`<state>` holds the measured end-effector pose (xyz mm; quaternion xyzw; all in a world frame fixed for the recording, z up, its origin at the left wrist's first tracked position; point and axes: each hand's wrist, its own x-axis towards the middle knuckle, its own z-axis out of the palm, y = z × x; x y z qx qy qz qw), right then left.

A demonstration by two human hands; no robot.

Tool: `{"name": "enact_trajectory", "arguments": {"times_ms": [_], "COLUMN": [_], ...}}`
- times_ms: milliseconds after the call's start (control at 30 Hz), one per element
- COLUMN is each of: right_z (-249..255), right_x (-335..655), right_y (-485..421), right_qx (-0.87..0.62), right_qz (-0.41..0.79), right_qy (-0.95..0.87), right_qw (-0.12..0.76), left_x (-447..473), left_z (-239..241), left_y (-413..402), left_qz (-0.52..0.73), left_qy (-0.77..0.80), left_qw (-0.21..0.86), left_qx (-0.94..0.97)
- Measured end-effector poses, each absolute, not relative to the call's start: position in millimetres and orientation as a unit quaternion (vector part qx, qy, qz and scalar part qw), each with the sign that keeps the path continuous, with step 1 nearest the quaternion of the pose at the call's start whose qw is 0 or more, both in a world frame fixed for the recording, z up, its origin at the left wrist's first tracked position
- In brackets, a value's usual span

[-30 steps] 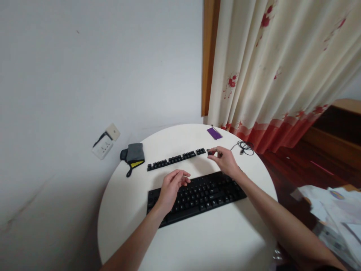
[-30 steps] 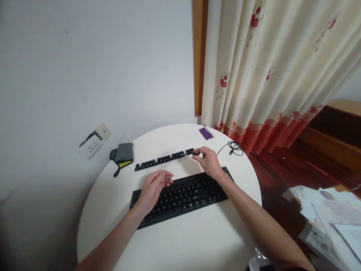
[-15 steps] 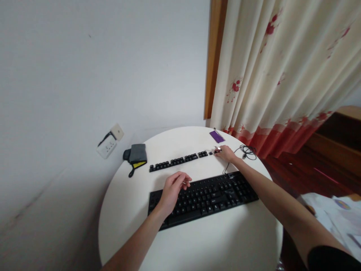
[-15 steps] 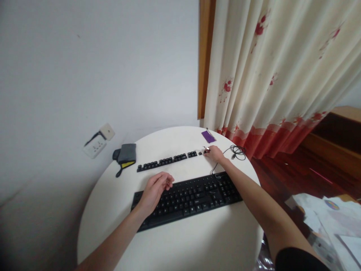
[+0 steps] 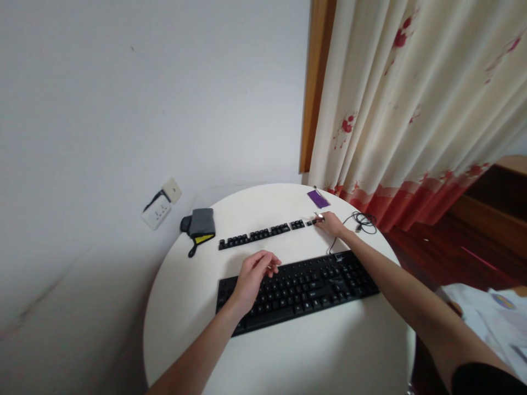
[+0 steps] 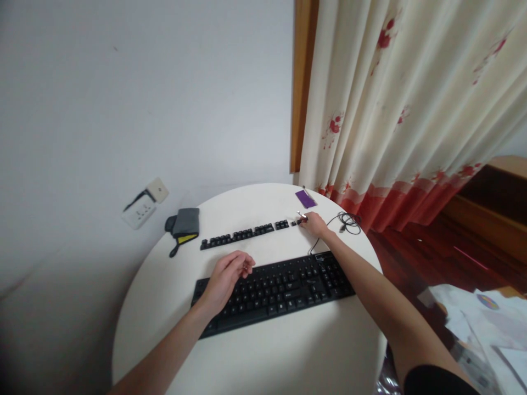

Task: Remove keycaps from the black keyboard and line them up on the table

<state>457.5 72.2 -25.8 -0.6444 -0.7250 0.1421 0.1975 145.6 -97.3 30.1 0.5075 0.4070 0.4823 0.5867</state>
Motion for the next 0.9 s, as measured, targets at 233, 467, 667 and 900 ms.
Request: {"name": "enact_trajectory", "arguments": {"times_ms": [233,467,667,900], "right_z": [-26.6,-28.0,-27.7,-1.3], "right_x": [457.2,456.2,454.7,459.4], "right_y": [72.3,74.5,71.9,58.8], "right_qx": [-0.638,-0.635,-0.629,-0.619], "right_qz": [0.138,0.137,0.145,0.124], "right_qy": [-0.733,-0.736,-0.735,-0.715], "right_qw": [0.190,0.191,0.208,0.302], "left_x": [145.4,144.8,144.3,143.7], "left_z": [30.4,31.5,31.3,34.0], "left_y": [-96.7,-97.4,-97.7,-97.8], "left_qz": [0.477,0.475,0.475,0.475], "left_qy": [0.411,0.409,0.408,0.412], "left_qw": [0.581,0.580,0.578,0.578], "left_qx": [0.515,0.521,0.524,0.520]}}
